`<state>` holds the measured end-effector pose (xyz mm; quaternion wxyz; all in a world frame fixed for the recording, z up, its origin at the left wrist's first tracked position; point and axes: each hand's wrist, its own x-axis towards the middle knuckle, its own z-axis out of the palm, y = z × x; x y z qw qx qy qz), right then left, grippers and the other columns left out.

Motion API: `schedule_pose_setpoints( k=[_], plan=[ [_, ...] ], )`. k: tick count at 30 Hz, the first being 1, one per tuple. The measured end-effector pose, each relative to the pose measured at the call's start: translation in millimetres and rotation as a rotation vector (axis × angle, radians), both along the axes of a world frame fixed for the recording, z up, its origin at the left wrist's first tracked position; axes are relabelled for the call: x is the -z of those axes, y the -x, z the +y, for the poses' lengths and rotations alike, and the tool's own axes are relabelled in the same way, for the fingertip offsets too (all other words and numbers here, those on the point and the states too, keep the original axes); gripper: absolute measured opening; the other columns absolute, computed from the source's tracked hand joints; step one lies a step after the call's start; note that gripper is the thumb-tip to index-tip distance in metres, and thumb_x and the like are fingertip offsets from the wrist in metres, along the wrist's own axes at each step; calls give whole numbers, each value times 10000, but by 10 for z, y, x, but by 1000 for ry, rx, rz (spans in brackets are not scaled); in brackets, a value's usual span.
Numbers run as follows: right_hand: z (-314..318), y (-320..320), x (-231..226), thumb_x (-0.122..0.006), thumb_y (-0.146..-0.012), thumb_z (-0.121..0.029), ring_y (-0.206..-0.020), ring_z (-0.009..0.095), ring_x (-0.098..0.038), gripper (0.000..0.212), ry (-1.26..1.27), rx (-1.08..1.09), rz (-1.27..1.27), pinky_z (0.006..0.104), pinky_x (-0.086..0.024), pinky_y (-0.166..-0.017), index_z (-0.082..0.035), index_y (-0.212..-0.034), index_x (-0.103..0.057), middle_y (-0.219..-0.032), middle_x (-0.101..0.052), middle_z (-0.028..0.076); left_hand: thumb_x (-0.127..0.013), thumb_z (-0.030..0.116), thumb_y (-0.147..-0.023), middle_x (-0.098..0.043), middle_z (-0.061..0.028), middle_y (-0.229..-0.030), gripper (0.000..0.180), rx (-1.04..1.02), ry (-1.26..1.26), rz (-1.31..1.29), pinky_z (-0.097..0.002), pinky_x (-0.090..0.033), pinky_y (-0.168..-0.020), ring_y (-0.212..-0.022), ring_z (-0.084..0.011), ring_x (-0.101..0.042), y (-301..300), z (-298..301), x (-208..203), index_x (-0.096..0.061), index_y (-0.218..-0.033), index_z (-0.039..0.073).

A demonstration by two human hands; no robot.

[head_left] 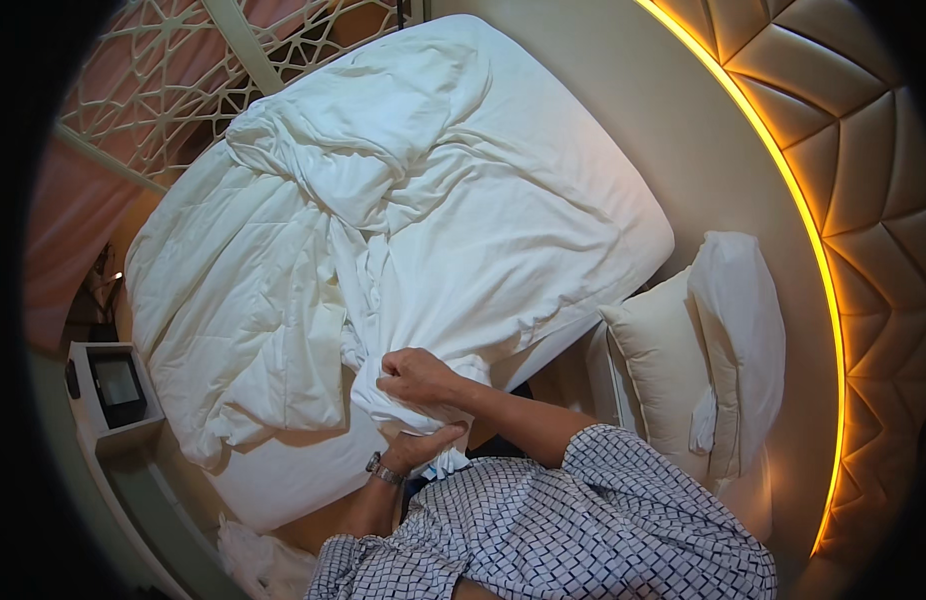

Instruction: The person is making a bed by arranging a white duvet and pillows. They repeatedly lift, fold, and smooth the duvet to cover the mattress, then adjust the pillows at the head of the bed.

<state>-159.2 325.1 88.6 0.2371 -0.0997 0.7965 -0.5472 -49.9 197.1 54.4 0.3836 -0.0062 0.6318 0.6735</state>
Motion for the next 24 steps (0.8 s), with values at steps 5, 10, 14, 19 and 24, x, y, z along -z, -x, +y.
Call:
schedule_pose_setpoints(
  k=[5,10,14,19,24],
  plan=[
    [62,-19,104,-648,-815,-236,-640,243,-628,255,122,81,-298,381,-506,-618,17,-786,-643,-709,-654,143,-718,264,-922,-673,-44,-1051,302,196,55,17,-339,-509,-847,-967,-170,-617,226,147,-511,-660,-1140,64],
    [441,75,122,-659,-854,-229,-486,138,-557,234,295,303,-486,300,-468,-462,3,-821,-653,-643,-615,62,-664,336,-951,-704,-50,-989,267,316,185,289,-377,-500,-848,-931,-219,-634,196,163,-480,-697,-1065,97],
    [690,172,87,-656,-890,-229,-514,111,-541,231,262,269,-437,280,-453,-478,-1,-856,-643,-672,-607,36,-588,344,-990,-631,-56,-1202,352,608,307,306,-369,-491,-964,-1124,-196,-582,288,164,-305,-609,-1238,96],
    [609,252,237,-652,-885,-228,-564,121,-574,226,91,155,39,288,-484,-536,-4,-852,-654,-710,-645,49,-373,346,-1073,-478,-125,-1417,440,585,-61,-17,-390,-470,-1082,-1291,-237,-503,226,73,285,-433,-1422,85],
    [853,369,-129,-652,-877,-222,-559,131,-583,225,76,139,-266,297,-493,-547,-1,-833,-651,-695,-646,56,-571,318,-985,-632,-66,-1053,261,285,-193,-259,-352,-490,-916,-1002,-221,-589,287,257,-76,-605,-1139,110]
  ],
)
